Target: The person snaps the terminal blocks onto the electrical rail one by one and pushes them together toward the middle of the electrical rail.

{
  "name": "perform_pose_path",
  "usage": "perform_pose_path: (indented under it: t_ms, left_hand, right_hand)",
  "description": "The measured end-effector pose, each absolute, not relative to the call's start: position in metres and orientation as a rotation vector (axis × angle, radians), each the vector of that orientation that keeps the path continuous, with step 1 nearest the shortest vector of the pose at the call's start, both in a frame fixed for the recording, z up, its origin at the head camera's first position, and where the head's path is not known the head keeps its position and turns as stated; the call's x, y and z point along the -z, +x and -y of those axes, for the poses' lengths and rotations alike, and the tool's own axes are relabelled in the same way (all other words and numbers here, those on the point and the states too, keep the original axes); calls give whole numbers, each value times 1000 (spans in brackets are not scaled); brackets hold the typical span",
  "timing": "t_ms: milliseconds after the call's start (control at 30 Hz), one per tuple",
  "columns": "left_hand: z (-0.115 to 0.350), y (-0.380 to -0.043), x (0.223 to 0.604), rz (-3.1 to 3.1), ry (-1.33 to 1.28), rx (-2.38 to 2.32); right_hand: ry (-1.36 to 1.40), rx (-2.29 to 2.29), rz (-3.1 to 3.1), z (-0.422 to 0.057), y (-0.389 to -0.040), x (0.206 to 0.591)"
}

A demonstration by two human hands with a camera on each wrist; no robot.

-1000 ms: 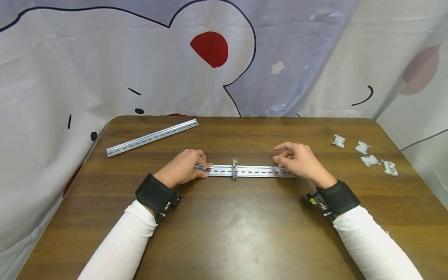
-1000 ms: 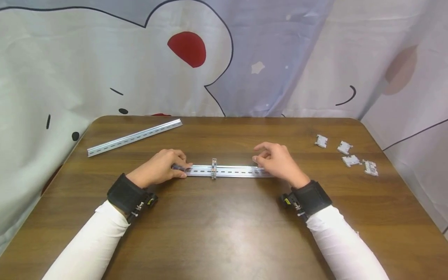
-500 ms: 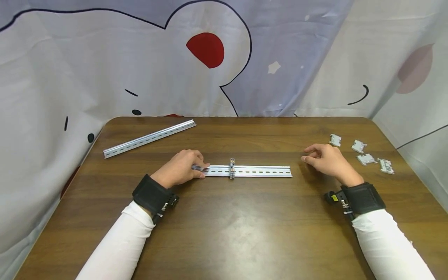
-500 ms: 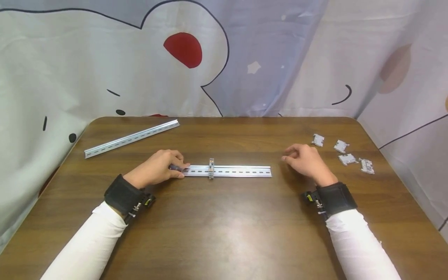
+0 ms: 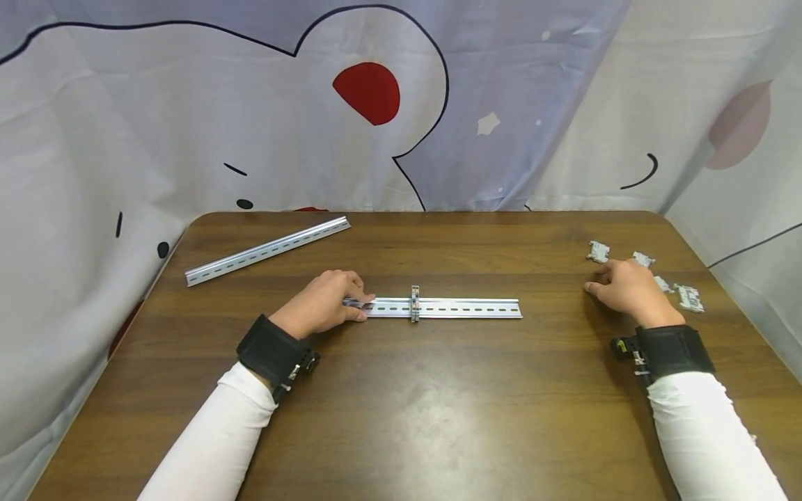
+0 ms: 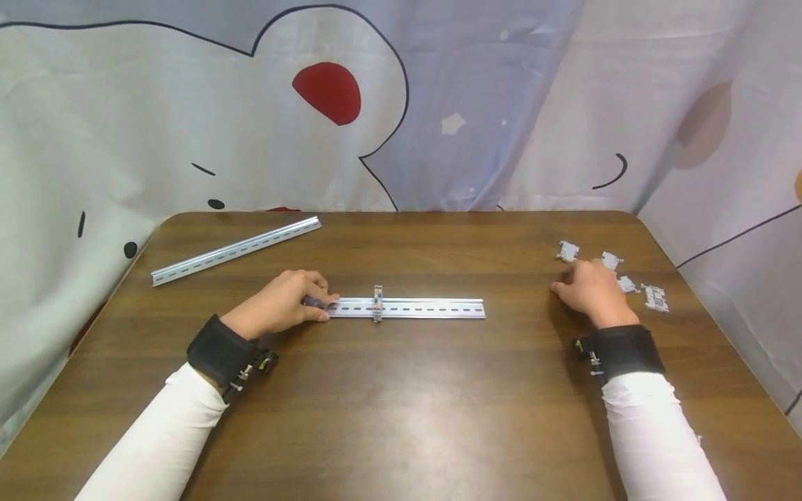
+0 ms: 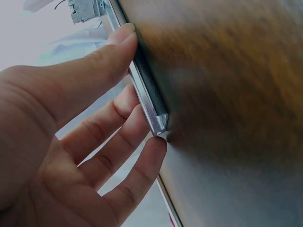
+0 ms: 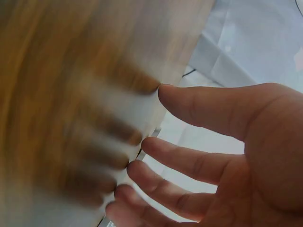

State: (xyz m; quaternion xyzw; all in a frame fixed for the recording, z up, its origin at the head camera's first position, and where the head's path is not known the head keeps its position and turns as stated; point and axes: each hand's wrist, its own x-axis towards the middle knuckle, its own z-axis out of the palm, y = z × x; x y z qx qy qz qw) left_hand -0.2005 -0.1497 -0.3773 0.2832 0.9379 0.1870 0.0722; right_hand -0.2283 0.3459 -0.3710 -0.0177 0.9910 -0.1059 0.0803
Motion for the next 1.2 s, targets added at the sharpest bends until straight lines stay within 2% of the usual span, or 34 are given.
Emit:
perform_pose_path:
  t_ms: [300,533,800,1200]
  left_hand:
    - [150,-201,379,-2828,854,-572]
    - [150,-201,379,-2830,854,-574]
    - [150,-200,379,-2823,833,-577]
    - [150,-200,379,-2826,818,-571]
  right_hand:
    - [143,243,-2918,-358,-221,366]
    - [87,222,-2996,-360,-219,362]
    - [190,262,-2999,-372,-214,359]
    - [202,310,-2967,-378,-216,354]
